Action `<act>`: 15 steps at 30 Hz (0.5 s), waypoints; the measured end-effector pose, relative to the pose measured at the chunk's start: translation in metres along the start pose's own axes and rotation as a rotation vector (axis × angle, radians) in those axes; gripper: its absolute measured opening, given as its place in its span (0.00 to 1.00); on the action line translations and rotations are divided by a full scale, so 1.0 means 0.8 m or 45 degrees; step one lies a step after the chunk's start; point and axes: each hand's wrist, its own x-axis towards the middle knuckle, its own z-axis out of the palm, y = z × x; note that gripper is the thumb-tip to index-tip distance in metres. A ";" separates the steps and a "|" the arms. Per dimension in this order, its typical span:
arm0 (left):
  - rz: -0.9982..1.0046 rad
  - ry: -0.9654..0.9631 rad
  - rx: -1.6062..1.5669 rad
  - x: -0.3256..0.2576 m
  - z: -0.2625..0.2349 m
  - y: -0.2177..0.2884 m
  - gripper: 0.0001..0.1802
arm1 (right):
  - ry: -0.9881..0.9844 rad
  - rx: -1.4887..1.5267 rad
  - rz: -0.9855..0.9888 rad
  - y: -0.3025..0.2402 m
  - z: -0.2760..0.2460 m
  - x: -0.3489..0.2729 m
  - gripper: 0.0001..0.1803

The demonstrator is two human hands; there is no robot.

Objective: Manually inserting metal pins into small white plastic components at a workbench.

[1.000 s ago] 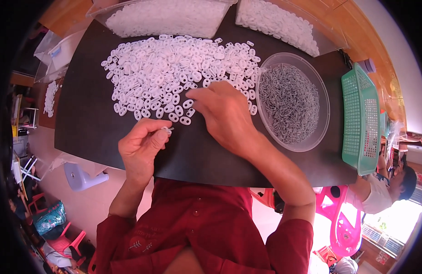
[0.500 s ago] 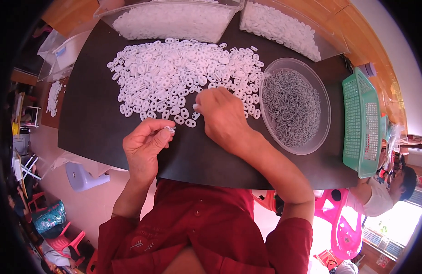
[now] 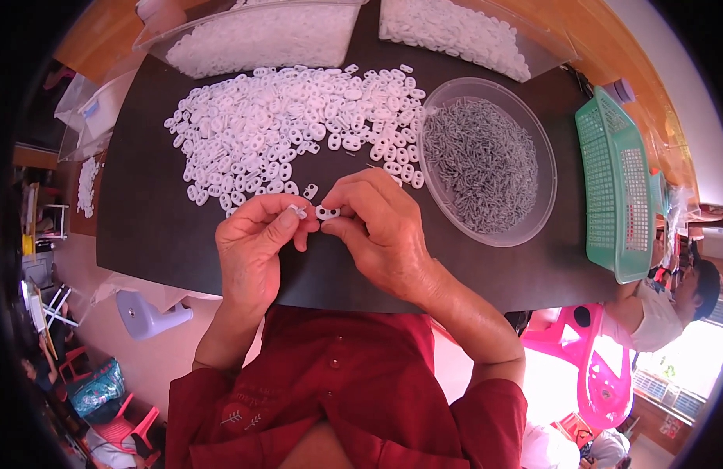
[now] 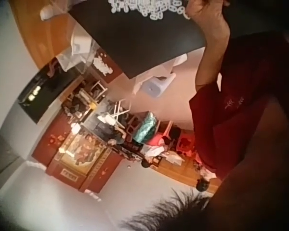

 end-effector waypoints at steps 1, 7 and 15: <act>0.000 0.018 0.009 -0.001 0.002 -0.001 0.08 | 0.018 0.067 0.026 0.002 0.001 -0.002 0.14; 0.034 0.022 0.152 0.000 0.007 -0.003 0.08 | 0.012 0.252 0.184 0.007 -0.003 -0.008 0.15; 0.004 -0.035 0.029 -0.002 0.006 -0.007 0.08 | 0.037 0.374 0.398 0.005 0.005 -0.012 0.13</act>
